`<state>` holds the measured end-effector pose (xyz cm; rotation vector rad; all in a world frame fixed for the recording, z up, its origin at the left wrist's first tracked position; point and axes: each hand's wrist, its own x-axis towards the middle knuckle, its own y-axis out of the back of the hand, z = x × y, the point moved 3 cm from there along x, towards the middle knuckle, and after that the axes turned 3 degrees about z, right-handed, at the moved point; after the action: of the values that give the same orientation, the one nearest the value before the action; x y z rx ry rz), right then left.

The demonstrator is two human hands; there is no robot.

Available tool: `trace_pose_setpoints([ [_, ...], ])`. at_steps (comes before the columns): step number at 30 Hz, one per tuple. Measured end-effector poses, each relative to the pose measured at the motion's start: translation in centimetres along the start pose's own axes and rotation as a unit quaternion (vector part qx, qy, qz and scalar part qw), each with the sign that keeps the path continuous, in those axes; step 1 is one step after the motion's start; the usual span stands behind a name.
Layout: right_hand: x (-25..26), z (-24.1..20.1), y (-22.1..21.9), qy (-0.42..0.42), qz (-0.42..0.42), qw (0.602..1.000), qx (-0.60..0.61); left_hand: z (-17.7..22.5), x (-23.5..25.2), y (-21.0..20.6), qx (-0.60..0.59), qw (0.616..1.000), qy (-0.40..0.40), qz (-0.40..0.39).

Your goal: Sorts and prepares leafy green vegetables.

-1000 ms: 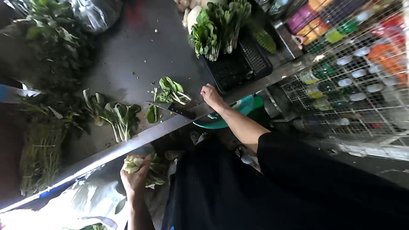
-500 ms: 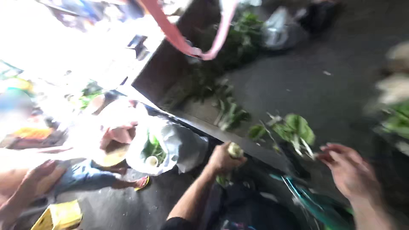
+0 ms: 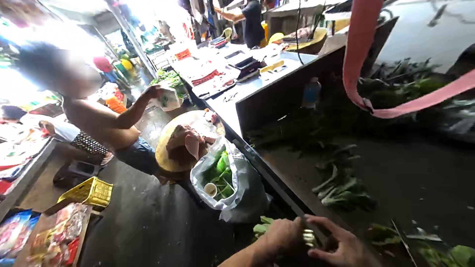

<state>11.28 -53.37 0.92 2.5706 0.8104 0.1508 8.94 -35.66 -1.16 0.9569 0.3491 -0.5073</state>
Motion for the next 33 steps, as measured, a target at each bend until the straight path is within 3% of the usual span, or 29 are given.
trace_pose_setpoints([
  [3,2.4,-0.5,-4.1,-0.065,-0.040,0.995,-0.057,-2.0,-1.5,1.5,-0.075,0.996,0.012,0.049],
  [8,4.2,1.2,-9.7,-0.151,-0.006,0.981,0.120,-7.8,-2.1,4.9,-0.224,0.962,-0.037,0.153],
  [11,4.3,-1.3,-12.2,-0.086,0.008,0.996,0.028,-11.7,-2.2,7.5,-0.280,0.932,-0.020,0.229],
  [13,4.3,-5.6,-13.8,0.024,0.036,0.998,-0.050,-14.3,-1.6,9.0,-0.303,0.921,-0.028,0.242],
  [15,4.4,-10.1,-15.3,0.143,0.062,0.986,-0.060,-15.8,-1.1,9.9,-0.337,0.916,-0.038,0.214],
  [16,4.7,-11.8,-15.6,0.162,0.061,0.984,-0.050,-16.0,-1.3,10.7,-0.349,0.915,-0.041,0.197],
  [17,5.2,-12.4,-15.6,0.146,0.060,0.987,-0.032,-16.3,-1.4,11.3,-0.356,0.916,-0.043,0.181],
  [19,6.0,-10.5,-14.5,0.016,0.090,0.996,-0.001,-16.9,-1.2,11.6,-0.349,0.923,-0.066,0.146],
  [21,6.1,-6.7,-13.3,-0.139,0.137,0.981,0.020,-16.8,-1.5,12.0,-0.306,0.939,-0.106,0.114],
  [23,5.8,-6.1,-13.1,-0.198,0.180,0.963,0.037,-15.6,-2.1,12.2,-0.226,0.960,-0.148,0.074],
  [27,6.2,-9.7,-14.7,-0.186,0.215,0.956,0.071,-12.0,-3.0,11.2,-0.106,0.968,-0.229,0.012],
  [33,3.6,-9.5,-14.5,-0.110,0.357,0.927,0.036,-9.2,-2.6,10.2,-0.096,0.944,-0.315,-0.027],
])
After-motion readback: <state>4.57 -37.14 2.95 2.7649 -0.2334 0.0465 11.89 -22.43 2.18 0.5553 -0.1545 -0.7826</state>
